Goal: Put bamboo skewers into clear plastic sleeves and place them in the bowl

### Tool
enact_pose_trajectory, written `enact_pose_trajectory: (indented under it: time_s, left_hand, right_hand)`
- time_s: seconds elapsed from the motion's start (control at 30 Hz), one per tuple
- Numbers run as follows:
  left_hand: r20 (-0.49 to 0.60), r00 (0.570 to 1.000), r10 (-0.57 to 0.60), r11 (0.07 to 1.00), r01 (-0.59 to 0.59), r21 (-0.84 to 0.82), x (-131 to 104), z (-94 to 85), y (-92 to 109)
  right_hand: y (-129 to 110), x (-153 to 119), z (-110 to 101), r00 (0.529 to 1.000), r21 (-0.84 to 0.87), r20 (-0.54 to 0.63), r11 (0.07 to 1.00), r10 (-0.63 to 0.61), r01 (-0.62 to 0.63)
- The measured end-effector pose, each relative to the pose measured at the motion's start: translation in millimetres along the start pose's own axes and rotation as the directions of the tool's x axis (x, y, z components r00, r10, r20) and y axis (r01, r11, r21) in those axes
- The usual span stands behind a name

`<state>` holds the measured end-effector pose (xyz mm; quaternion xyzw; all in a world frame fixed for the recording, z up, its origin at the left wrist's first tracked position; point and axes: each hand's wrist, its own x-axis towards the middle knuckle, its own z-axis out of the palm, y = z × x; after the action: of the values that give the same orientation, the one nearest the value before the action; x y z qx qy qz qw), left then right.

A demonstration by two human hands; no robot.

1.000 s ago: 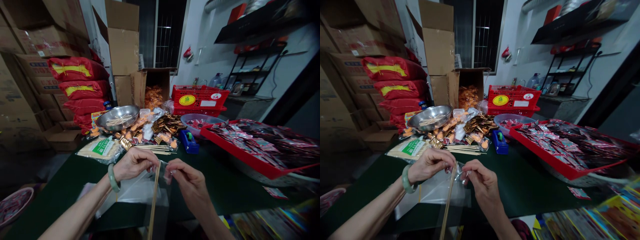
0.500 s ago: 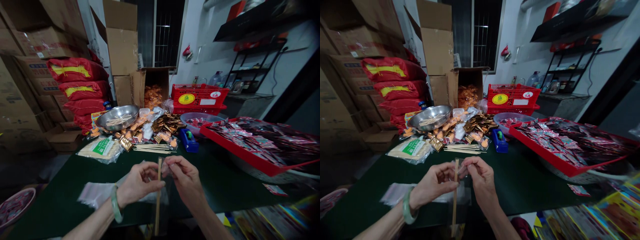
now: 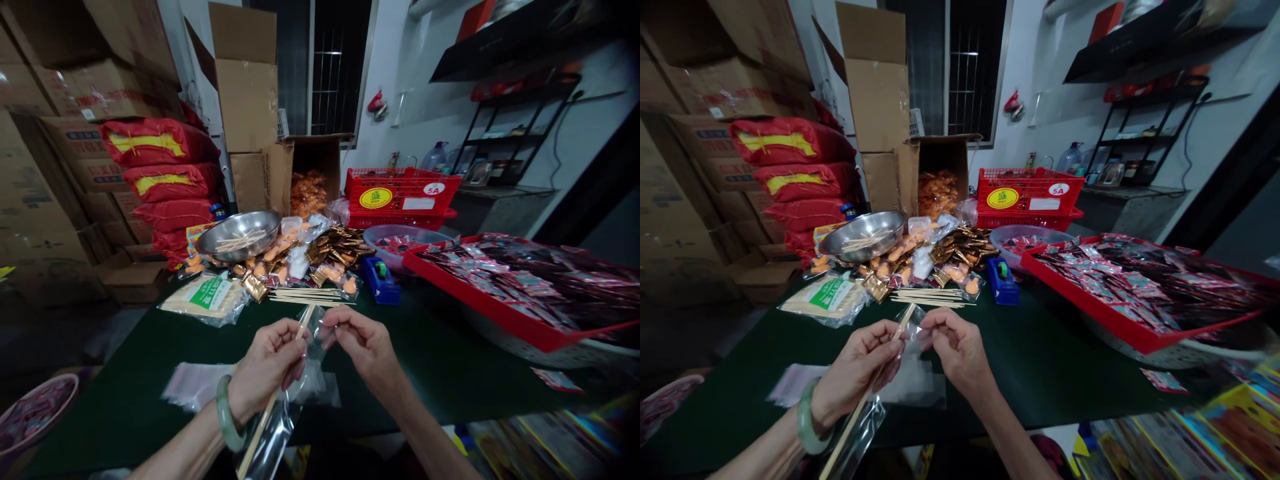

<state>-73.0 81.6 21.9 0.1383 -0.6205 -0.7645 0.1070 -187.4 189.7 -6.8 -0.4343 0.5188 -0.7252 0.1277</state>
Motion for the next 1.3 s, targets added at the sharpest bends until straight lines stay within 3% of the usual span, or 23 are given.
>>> enact_pose_trajectory:
  time_s: [0.13,0.23,0.33,0.57,0.7,0.8,1.0,1.17,1.3]
  left_hand:
    - [-0.042,0.998,0.037,0.999,-0.035,0.042,2,-1.0,-1]
    - [-0.028,0.999,0.045,0.997,-0.043,0.07,3,-3.7,0]
    - [0.013,0.999,0.031,0.995,-0.032,0.094,2,-6.9,2]
    - [0.001,0.999,-0.041,0.994,0.041,0.102,-2,-7.2,7]
    - [-0.016,0.995,-0.095,0.989,0.096,0.116,-5,-6.4,11]
    - [0.002,0.995,-0.097,0.989,0.096,0.112,-4,-9.7,11]
    - [0.034,0.997,-0.074,0.995,0.072,0.062,-2,-14.4,11]
    - [0.023,0.998,-0.058,0.998,0.058,-0.005,-3,-13.8,13]
    - [0.006,0.996,-0.085,0.996,0.085,0.037,-4,-13.3,15]
  right_hand:
    - [-1,-2,4,0.989,-0.21,0.03,0.966,-0.146,0.149]
    - [-4,-2,8,0.953,-0.392,0.037,0.872,-0.302,0.292]
    - [-7,-3,9,0.919,-0.503,0.044,0.786,-0.392,0.359]
    - [-11,-7,3,0.936,-0.427,0.086,0.837,-0.341,0.344]
    - [-13,-7,-3,0.943,-0.317,0.016,0.893,-0.331,0.319]
    - [-16,-7,-5,0.939,-0.324,0.082,0.883,-0.333,0.341]
    - [-21,-10,-4,0.899,-0.465,0.248,0.769,-0.362,0.438]
    - [-26,-14,-4,0.849,-0.597,0.387,0.604,-0.359,0.528]
    - [-31,-17,-1,0.813,-0.656,0.46,0.481,-0.357,0.582]
